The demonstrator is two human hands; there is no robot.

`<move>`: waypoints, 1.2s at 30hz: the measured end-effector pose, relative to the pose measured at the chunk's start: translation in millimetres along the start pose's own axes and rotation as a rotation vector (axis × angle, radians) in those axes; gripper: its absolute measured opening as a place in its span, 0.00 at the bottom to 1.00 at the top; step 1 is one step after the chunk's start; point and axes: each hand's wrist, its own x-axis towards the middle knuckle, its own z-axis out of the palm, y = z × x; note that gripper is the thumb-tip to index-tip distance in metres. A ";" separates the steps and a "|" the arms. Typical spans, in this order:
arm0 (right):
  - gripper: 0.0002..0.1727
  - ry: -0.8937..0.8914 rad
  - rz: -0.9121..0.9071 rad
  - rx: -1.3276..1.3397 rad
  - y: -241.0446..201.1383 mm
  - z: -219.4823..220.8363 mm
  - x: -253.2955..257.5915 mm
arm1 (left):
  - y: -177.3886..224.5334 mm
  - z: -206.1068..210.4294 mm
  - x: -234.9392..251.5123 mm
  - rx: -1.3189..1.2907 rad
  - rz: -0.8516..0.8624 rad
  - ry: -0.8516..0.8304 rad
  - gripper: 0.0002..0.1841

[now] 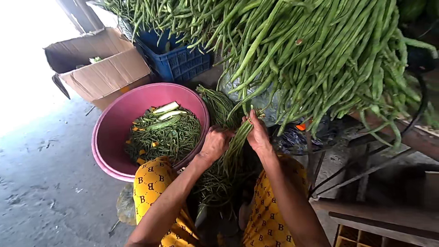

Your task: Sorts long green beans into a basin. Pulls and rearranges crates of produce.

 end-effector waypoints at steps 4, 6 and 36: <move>0.15 0.213 0.011 0.145 -18.1 -12.7 8.3 | 0.1 -27.4 2.5 0.044 -0.390 -0.496 0.15; 0.15 0.240 -0.019 0.237 -33.9 -25.3 8.5 | -12.1 -31.1 0.1 0.116 -0.529 -0.766 0.17; 0.14 0.019 0.011 -0.314 -24.9 -22.0 3.0 | -2.5 22.8 2.7 -0.440 -0.374 -0.212 0.19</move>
